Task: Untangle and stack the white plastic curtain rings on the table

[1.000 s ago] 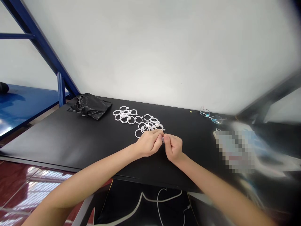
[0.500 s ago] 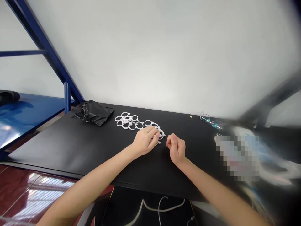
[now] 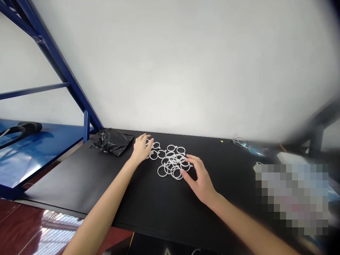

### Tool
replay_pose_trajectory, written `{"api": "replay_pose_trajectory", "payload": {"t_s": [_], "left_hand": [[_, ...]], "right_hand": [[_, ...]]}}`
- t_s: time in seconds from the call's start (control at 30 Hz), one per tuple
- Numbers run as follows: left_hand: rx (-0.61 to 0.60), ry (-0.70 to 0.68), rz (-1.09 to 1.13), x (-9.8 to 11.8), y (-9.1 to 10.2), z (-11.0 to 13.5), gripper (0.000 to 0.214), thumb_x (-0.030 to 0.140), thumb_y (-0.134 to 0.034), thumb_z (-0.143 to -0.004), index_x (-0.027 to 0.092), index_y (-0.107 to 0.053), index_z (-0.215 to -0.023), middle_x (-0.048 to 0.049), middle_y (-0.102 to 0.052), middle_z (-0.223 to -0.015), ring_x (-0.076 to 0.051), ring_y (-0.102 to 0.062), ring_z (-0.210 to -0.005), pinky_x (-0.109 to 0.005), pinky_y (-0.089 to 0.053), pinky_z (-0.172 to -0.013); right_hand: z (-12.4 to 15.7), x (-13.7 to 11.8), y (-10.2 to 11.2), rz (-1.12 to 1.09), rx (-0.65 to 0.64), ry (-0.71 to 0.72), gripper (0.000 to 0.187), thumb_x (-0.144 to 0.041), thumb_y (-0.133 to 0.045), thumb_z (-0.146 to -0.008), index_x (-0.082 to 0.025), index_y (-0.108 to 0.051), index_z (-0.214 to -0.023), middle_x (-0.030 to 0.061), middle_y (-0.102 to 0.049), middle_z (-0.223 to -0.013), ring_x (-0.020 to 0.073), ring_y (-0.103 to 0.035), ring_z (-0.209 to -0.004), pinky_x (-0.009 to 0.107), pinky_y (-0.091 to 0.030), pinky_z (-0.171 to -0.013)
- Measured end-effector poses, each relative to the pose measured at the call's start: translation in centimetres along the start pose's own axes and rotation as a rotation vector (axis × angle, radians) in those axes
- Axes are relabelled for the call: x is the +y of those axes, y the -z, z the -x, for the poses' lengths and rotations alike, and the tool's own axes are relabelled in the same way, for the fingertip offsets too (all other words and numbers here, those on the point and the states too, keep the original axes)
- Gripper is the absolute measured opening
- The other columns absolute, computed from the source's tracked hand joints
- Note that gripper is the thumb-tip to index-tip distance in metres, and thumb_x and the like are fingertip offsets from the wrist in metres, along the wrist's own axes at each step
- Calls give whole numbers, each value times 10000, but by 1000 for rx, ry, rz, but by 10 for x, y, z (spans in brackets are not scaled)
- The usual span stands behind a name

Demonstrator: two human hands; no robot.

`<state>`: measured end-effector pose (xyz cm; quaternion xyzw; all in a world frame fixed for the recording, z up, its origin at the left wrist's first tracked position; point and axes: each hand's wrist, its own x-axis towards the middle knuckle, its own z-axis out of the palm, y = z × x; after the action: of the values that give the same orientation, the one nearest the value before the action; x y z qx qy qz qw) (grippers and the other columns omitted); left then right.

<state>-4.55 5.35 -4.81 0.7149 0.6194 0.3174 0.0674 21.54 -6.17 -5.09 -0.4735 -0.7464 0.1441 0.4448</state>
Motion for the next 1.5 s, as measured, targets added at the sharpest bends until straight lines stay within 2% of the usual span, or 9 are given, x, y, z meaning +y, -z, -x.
{"api": "replay_pose_trajectory", "payload": {"t_s": [0.1, 0.2, 0.37, 0.5, 0.67, 0.9, 1.1, 1.3, 1.5], "left_hand": [[-69, 54, -39, -33, 3, -18, 453, 455, -437, -933, 170, -555, -1264, -181, -515, -1405, -370, -362, -1381, -600, -269, -1106], [-186, -1, -13, -48, 3, -27, 533, 510, -415, -922, 176, -534, -1319, -138, -517, -1428, -324, -387, -1384, -522, -281, -1141], [-297, -98, 82, -43, 1, -24, 594, 563, -354, -934, 178, -537, -1348, -112, -541, -1415, -298, -429, -1368, -457, -339, -1137], [-332, -195, 151, -26, -3, -18, 587, 567, -368, -948, 179, -532, -1357, -101, -553, -1405, -275, -450, -1357, -426, -368, -1130], [-371, -363, 218, 2, -20, -15, 531, 535, -431, -948, 165, -583, -1298, -118, -580, -1371, -270, -466, -1343, -440, -375, -1128], [-384, -470, 351, 54, -53, -9, 445, 488, -431, -966, 178, -619, -1224, -116, -627, -1306, -260, -527, -1284, -446, -417, -1094], [-412, -198, 705, 97, -60, 4, 489, 453, -206, -1029, 212, -523, -1313, -86, -604, -1343, -218, -534, -1281, -437, -429, -1086], [-391, -187, 746, 77, -32, 4, 327, 412, -460, -970, 201, -602, -1176, -85, -640, -1263, -230, -571, -1217, -428, -417, -1087], [-643, -313, 372, 59, -2, 14, 471, 271, -579, -842, 239, -498, -1305, -114, -460, -1448, -317, -417, -1338, -555, -344, -1107]], "right_hand": [[-9, 3, -9, 211, -228, -55, 738, -610, -596, -825, -231, -388, -1422, 167, -302, -1557, 377, -316, -1418, 563, -376, -1086], [-30, 4, -17, 356, -422, -75, 940, -725, -533, -790, -203, -254, -1521, 161, -125, -1624, 405, -123, -1481, 595, -261, -1138], [-69, 1, -28, 405, -620, -41, 992, -776, -441, -802, -150, -226, -1541, 160, -120, -1623, 369, -96, -1494, 547, -194, -1171], [-77, 3, -32, 388, -653, -41, 934, -775, -437, -809, -139, -370, -1489, 170, -251, -1591, 367, -176, -1480, 537, -220, -1166], [-67, 16, -19, 355, -606, -37, 811, -722, -457, -843, -167, -466, -1434, 164, -357, -1547, 358, -267, -1451, 541, -279, -1143], [-40, 42, 21, 315, -540, -63, 684, -664, -479, -874, -220, -518, -1393, 113, -417, -1522, 352, -287, -1443, 558, -313, -1132], [-22, 60, 44, 242, -452, -58, 567, -588, -586, -854, -235, -589, -1298, 103, -496, -1457, 342, -336, -1414, 579, -342, -1118], [-20, 60, 43, 142, -265, -28, 401, -473, -656, -849, -234, -656, -1171, 108, -607, -1328, 327, -472, -1318, 562, -441, -1045], [-25, 50, 44, -38, 127, 201, 77, -202, -637, -871, -231, -707, -889, 59, -747, -908, 246, -687, -908, 441, -566, -822]]}}
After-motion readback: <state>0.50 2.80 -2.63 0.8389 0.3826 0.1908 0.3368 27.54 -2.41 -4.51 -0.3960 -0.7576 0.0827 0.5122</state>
